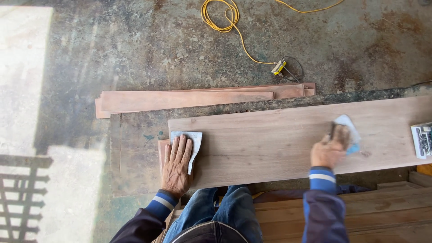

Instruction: Hand sanding a wooden plank using sandpaper and an orbital sander.

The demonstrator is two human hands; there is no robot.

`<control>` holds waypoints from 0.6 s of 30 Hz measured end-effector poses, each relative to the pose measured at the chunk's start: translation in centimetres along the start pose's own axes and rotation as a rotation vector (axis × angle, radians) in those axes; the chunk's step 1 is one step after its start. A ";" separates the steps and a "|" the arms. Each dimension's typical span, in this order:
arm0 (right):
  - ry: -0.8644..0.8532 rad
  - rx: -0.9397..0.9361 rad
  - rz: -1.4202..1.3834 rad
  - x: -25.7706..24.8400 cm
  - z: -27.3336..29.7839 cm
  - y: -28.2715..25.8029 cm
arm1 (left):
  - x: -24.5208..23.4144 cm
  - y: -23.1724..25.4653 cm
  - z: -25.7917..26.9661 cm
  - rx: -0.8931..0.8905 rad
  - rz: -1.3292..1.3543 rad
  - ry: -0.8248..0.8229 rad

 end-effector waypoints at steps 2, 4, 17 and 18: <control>0.015 -0.148 -0.127 0.2 5.1 -6.8 | 0.2 -0.3 0.3 -0.042 0.019 0.025; -0.071 -0.355 -0.309 1.8 13.8 -15.7 | 0.1 -0.3 0.7 -0.071 -0.032 0.115; -0.226 0.168 -0.191 0.4 -1.6 0.8 | -6.8 -0.9 11.9 -0.407 0.100 0.553; -0.223 0.166 -0.188 -0.7 1.2 -2.5 | -6.5 -0.5 12.2 -0.408 0.104 0.555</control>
Point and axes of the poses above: each hand's wrist, its own z-axis away from the middle knuckle, its own x-axis out of the palm, y = z × x, the point moved 2 cm from there along -z, towards the middle knuckle, and after that the axes turned 15 degrees about x, right-handed, at the moved point
